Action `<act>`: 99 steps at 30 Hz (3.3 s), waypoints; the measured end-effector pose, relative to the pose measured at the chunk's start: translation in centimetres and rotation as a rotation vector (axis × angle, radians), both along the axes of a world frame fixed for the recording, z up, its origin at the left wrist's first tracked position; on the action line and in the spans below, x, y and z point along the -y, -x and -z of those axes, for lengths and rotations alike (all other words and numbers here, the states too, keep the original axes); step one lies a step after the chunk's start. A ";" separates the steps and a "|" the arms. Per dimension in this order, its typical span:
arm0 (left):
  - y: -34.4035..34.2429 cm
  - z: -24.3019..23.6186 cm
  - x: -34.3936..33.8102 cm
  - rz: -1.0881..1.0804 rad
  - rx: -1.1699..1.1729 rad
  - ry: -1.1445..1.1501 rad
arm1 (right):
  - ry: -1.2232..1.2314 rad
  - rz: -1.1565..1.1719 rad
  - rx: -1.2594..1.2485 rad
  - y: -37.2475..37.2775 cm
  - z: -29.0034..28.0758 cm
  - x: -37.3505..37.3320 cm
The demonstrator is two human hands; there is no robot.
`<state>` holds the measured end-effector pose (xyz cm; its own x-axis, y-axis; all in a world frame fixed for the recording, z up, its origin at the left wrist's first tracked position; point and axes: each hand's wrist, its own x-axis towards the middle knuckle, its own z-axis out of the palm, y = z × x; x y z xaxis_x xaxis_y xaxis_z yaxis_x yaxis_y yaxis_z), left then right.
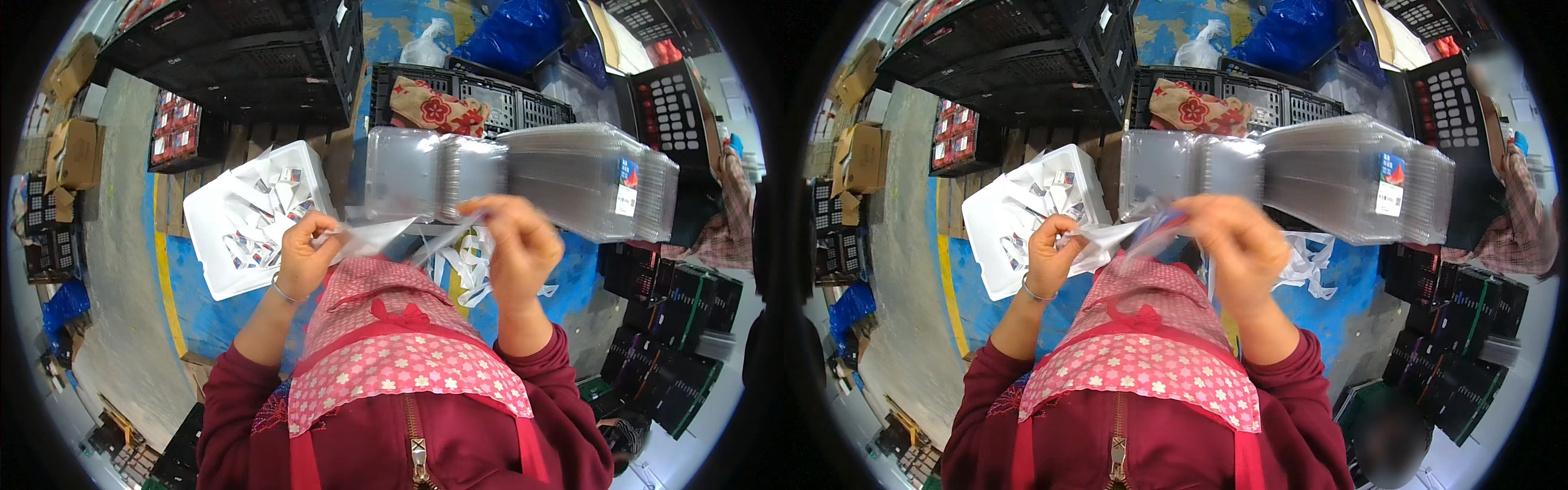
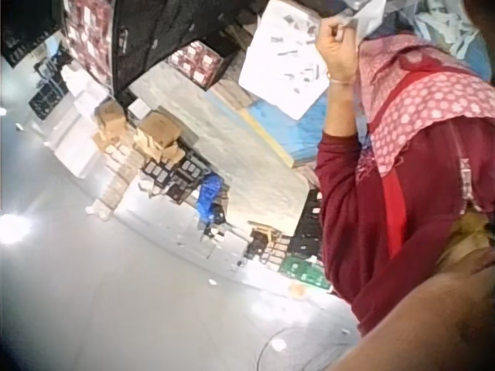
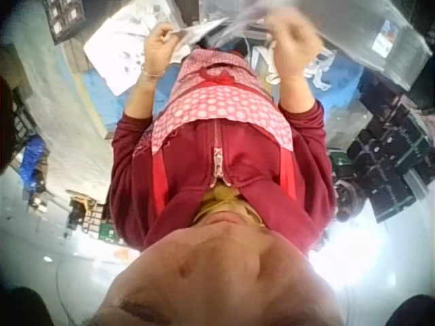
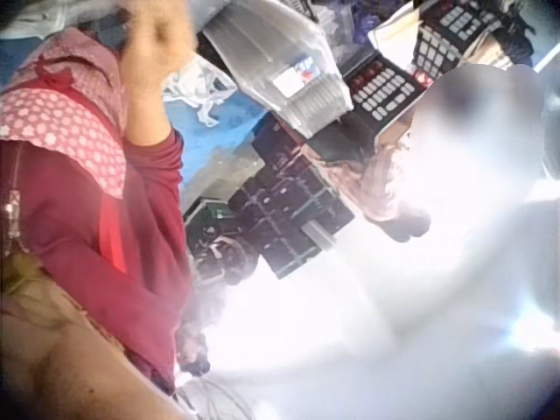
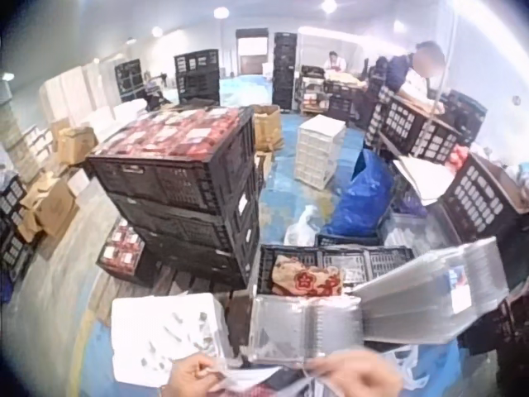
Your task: The person applies adhesive labels to stacks of clear plastic containers. They peel labels from a roll and press them onto the containers, then stack the labeled units in a black crate.
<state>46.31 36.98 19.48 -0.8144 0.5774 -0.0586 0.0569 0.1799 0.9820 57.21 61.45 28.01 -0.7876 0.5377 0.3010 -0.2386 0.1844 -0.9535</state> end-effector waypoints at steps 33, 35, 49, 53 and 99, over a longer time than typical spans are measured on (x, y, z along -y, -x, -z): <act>0.3 -4.6 -2.0 0.330 -0.605 0.100 | -0.703 0.354 0.361 -2.2 -0.3 -3.3; -0.6 -5.5 -2.2 0.402 -0.699 0.232 | -0.925 0.394 0.213 -4.9 -7.1 -6.1; -4.2 -12.6 -9.5 0.419 -0.589 -0.176 | -0.922 0.679 0.297 -12.7 -4.7 -25.1; -4.8 -9.4 -8.6 0.305 -0.125 -0.248 | -0.743 -0.181 0.150 -7.2 -3.1 -8.5; -4.4 -3.9 -5.2 0.463 -0.430 -0.159 | -0.738 0.385 0.686 -0.6 14.0 -5.3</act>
